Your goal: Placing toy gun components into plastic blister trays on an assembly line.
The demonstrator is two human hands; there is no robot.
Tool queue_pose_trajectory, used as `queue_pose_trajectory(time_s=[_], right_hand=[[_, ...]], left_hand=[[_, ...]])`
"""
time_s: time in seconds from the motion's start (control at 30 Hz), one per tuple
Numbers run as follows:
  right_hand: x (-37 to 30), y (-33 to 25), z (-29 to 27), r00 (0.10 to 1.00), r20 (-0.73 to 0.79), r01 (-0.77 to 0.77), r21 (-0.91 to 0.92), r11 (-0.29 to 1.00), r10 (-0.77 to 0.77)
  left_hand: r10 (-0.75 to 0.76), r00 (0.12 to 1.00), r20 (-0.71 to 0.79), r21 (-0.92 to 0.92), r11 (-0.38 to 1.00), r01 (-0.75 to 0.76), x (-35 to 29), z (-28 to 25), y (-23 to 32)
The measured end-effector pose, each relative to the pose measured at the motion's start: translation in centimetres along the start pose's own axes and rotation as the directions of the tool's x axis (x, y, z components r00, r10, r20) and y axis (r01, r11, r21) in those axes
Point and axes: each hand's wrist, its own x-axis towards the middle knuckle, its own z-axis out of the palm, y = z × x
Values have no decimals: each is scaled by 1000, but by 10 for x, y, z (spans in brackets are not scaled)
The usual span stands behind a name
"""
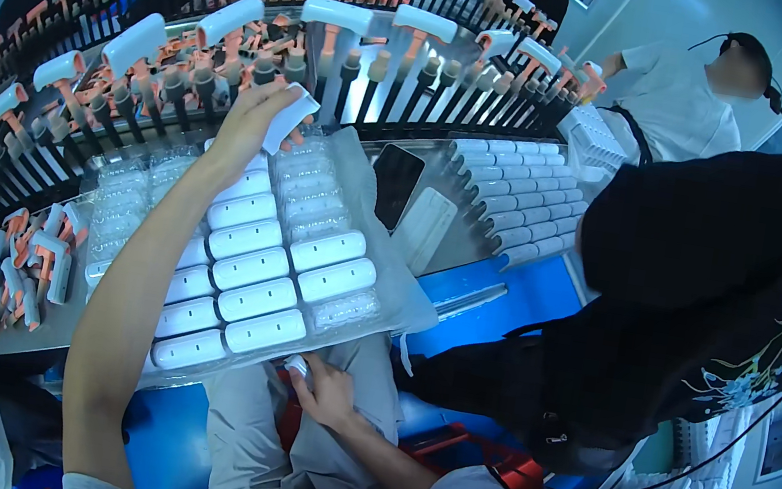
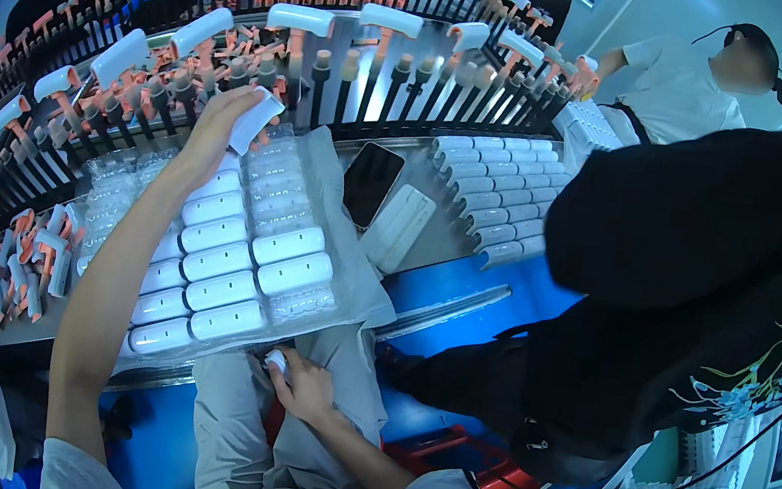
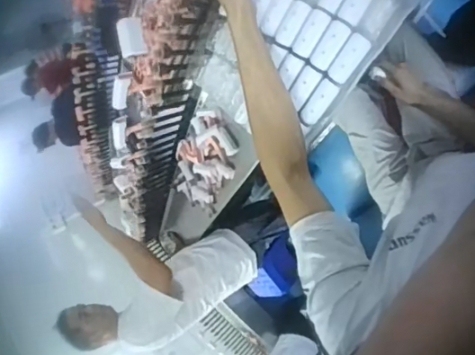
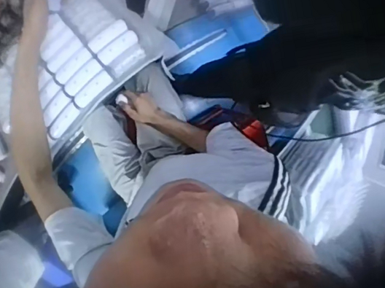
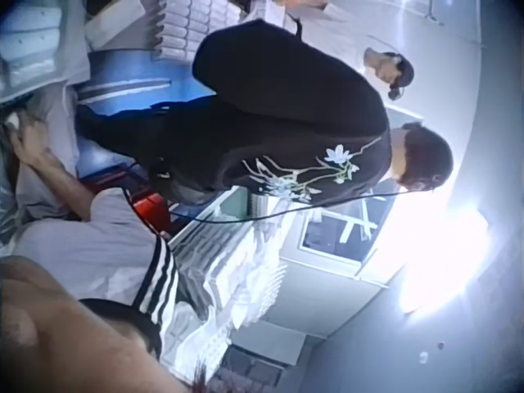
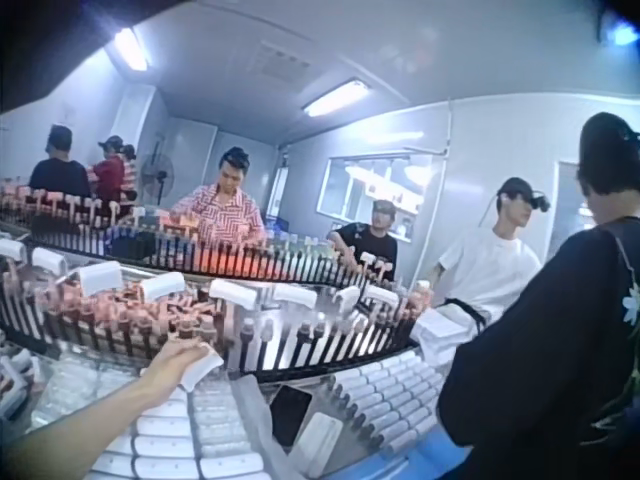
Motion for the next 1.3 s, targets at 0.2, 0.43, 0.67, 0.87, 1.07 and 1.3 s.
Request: queue_pose_trajectory(time_s=[0.2,0.43,0.67,0.87,1.07,1.3], right_hand=[[-2,-1,-2,998,-54,29,46,999,-26],[-4,2,5,997,-66,51,44,998,-48],[-6,7,2,996,-23,86,17,996,-85],[-14,10,-11,993,-13,121,133,984,-120],[-29,19,-24,995,26,-96,531,842,97],[-64,6,-62,969,-37,-147,711,687,246]], left_hand=[[189,982,10,386,905,-178,-4,11,-5],[363,930,62,538,773,-337,-19,32,5],[290,954,75,582,764,-278,-9,34,16],[483,795,366,681,444,-583,-2,78,77],[485,785,385,594,521,-613,51,109,130],[337,755,563,756,160,-635,156,120,125]])
